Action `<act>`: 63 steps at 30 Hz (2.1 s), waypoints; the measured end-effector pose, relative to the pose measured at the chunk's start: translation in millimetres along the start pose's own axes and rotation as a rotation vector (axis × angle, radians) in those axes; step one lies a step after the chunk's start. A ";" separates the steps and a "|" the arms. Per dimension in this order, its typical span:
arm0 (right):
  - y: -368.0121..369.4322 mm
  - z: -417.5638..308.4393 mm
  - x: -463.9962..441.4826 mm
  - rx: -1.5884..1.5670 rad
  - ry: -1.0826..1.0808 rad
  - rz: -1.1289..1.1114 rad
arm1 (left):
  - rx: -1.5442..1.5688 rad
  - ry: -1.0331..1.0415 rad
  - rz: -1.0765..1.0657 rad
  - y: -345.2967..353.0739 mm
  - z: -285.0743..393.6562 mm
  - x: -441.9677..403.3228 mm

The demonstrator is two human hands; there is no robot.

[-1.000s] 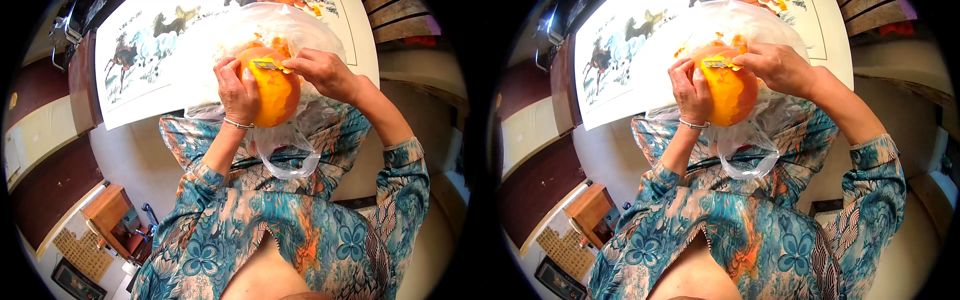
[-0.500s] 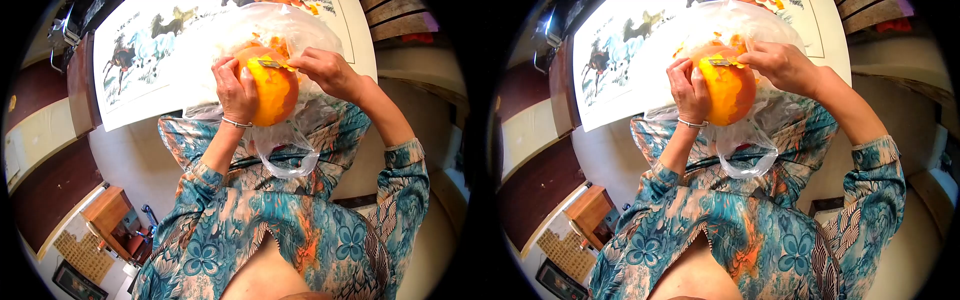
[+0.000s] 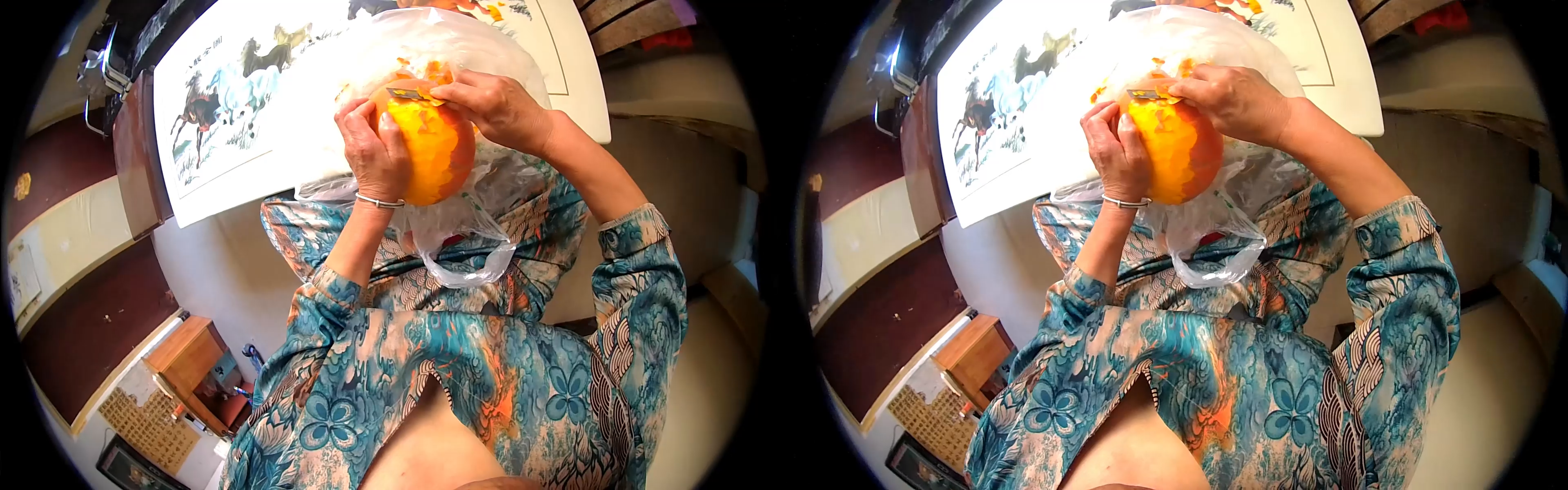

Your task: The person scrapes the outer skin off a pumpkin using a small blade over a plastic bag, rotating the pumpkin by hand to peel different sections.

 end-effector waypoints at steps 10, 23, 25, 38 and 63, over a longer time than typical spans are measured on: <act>8.1 17.1 4.2 -0.030 0.066 -0.043 | -0.037 0.068 -0.043 -0.1 -0.8 -1.9; 4.5 -46.0 43.5 -0.063 0.137 0.257 | -0.052 0.032 -0.040 4.8 -5.1 -1.5; 13.1 -58.5 49.7 -0.050 0.122 0.303 | -0.041 0.014 -0.041 4.6 -5.3 -1.8; 6.8 -53.3 20.1 -0.220 0.184 0.481 | -0.039 0.015 -0.040 6.8 -11.0 -3.8; 50.7 55.4 148.5 -0.031 1.002 0.379 | -0.168 0.187 -0.117 -4.8 -11.7 -30.9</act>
Point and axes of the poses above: each hand's wrist, its own x-axis away from the middle knuckle, its own y-axis out of the palm, z = x × y, the point moved 3 cm from there along -x, towards the middle knuckle, and after that the axes turned 6 degrees about -y, right-handed, at the moved point
